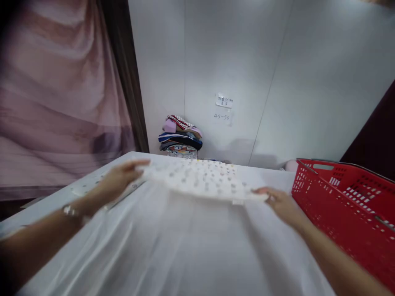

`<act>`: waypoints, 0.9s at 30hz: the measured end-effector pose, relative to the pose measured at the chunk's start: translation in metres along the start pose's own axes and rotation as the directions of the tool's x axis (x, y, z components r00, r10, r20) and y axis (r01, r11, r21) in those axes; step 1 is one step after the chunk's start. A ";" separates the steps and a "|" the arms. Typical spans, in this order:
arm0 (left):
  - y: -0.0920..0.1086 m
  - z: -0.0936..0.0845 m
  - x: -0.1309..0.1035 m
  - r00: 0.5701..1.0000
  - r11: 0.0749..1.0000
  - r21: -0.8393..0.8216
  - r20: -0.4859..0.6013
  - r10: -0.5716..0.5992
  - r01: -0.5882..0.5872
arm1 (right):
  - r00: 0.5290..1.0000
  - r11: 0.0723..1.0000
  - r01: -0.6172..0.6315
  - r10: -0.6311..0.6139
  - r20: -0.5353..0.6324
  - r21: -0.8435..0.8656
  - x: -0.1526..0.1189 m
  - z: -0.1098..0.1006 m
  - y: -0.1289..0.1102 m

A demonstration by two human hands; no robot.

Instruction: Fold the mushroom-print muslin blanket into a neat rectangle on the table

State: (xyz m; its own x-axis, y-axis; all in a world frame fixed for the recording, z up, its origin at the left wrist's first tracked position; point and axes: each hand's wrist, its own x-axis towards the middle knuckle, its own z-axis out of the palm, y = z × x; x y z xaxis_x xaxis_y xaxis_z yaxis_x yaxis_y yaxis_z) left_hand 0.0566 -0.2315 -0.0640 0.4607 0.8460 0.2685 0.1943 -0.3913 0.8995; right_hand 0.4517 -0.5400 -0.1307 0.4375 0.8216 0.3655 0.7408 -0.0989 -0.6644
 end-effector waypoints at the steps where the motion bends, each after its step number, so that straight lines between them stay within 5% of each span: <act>1: -0.032 0.004 -0.027 0.994 0.994 0.007 0.034 -0.106 0.106 | 0.998 1.000 0.002 -0.002 0.066 0.011 -0.023 0.024 0.013; 3: -0.085 0.008 -0.073 0.950 0.954 0.017 0.086 -0.299 0.299 | 0.982 0.999 0.045 -0.045 0.186 0.005 -0.063 0.065 0.032; 6: -0.126 0.003 -0.112 0.888 0.890 -0.015 0.072 -0.454 0.456 | 0.985 0.992 0.115 -0.108 0.133 -0.051 -0.105 0.098 0.041; 8: -0.133 -0.007 -0.119 0.905 0.905 -0.036 -0.014 -0.425 0.424 | 0.987 0.989 0.135 -0.128 0.095 -0.066 -0.119 0.105 0.033; 11: -0.131 -0.021 -0.117 0.914 0.919 0.077 -0.160 -0.372 0.388 | 0.967 0.983 0.163 -0.142 0.209 -0.085 -0.129 0.108 0.012; 16: -0.135 -0.018 -0.124 0.881 0.827 0.313 -0.082 -0.466 0.466 | 0.942 0.967 0.217 -0.172 0.289 -0.133 -0.140 0.115 -0.003; 20: -0.138 -0.013 -0.133 0.956 0.798 0.546 -0.021 -0.291 0.255 | 0.933 0.936 0.301 -0.251 0.257 -0.180 -0.155 0.115 0.002; 23: -0.136 -0.008 -0.140 0.995 0.681 0.732 0.055 -0.089 0.021 | 0.929 0.914 0.326 -0.262 0.260 -0.243 -0.163 0.111 -0.003; 27: -0.128 0.019 -0.156 0.960 0.573 0.773 0.190 0.204 -0.274 | 0.912 0.887 0.345 -0.241 0.331 -0.306 -0.163 0.111 -0.027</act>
State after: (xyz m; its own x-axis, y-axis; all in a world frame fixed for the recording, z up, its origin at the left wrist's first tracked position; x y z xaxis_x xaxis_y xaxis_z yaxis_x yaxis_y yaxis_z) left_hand -0.0235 -0.3203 -0.2272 0.6467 0.6640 0.3754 0.6540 -0.7359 0.1753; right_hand 0.3040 -0.6091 -0.2449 0.0519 0.9594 0.2773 0.9641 0.0242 -0.2643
